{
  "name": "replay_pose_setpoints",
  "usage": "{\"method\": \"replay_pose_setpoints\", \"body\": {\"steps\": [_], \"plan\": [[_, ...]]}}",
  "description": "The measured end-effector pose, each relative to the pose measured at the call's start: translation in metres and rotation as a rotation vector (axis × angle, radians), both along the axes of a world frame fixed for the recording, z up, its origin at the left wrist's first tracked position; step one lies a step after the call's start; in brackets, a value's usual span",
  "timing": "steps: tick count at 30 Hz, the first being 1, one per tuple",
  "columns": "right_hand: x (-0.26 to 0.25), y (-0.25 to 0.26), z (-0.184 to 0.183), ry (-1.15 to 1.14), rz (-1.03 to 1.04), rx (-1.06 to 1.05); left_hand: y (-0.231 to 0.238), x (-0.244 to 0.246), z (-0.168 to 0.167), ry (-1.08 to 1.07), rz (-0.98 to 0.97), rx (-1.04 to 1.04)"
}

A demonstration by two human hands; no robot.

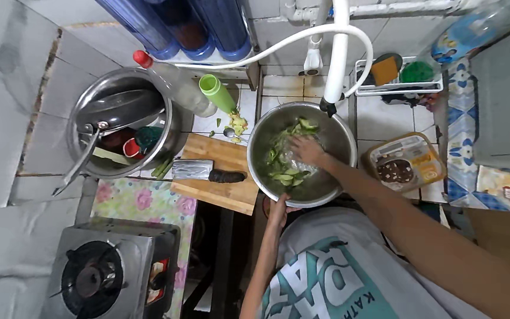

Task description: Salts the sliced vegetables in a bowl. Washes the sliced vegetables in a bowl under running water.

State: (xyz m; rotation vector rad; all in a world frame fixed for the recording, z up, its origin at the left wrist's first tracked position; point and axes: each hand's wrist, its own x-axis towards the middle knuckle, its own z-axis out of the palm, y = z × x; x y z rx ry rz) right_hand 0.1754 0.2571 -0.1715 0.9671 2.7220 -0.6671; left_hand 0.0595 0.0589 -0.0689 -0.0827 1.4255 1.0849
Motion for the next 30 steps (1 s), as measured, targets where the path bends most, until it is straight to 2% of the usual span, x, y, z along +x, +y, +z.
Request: {"method": "replay_pose_setpoints", "body": {"steps": [2,3,6,8,10,12,13,15,17,18,20,23,25,27,28,30], "plan": [[-0.019,-0.015,0.000,-0.028,-0.111,0.012,0.004,0.001,0.002,0.007,-0.007,0.007],[-0.024,-0.024,0.002,-0.048,-0.100,-0.033,0.007,0.000,0.003,0.014,-0.010,0.004],[-0.003,-0.020,0.009,-0.088,0.241,-0.137,0.008,-0.003,0.004,0.022,-0.027,-0.024],[0.026,0.001,0.002,-0.036,0.317,-0.158,0.005,-0.004,0.001,0.029,-0.031,-0.033],[0.028,0.008,0.006,-0.105,0.124,-0.154,0.003,-0.005,0.001,0.035,-0.032,-0.016],[0.001,-0.003,0.009,-0.138,-0.111,-0.176,0.004,-0.004,0.001,0.027,-0.029,0.011],[-0.010,-0.014,0.007,-0.117,-0.134,-0.179,0.005,-0.003,0.001,0.027,-0.026,0.015],[-0.015,-0.023,0.009,-0.103,0.054,-0.190,0.007,-0.005,0.003,0.029,-0.026,0.013],[0.005,-0.014,0.004,-0.019,0.269,-0.179,0.003,-0.007,0.001,0.032,-0.022,-0.002],[0.015,-0.005,0.003,-0.003,0.300,-0.159,0.002,-0.008,-0.001,0.033,-0.021,-0.003],[0.016,0.004,0.007,-0.045,0.155,-0.132,0.001,-0.007,-0.002,0.035,-0.023,-0.002],[-0.016,-0.017,0.009,0.015,-0.083,-0.160,0.001,-0.007,-0.002,0.018,-0.025,0.008],[-0.017,-0.026,0.016,0.104,0.000,-0.221,0.002,-0.008,-0.001,0.009,-0.024,0.015],[0.002,-0.025,0.023,0.279,0.101,-0.128,0.002,-0.009,-0.002,0.004,-0.021,0.012],[0.013,-0.021,0.027,0.330,0.054,-0.040,0.001,-0.009,-0.002,0.000,-0.018,0.008],[0.018,-0.009,0.022,0.361,-0.199,0.119,-0.001,-0.009,-0.003,-0.013,-0.009,-0.006]]}}
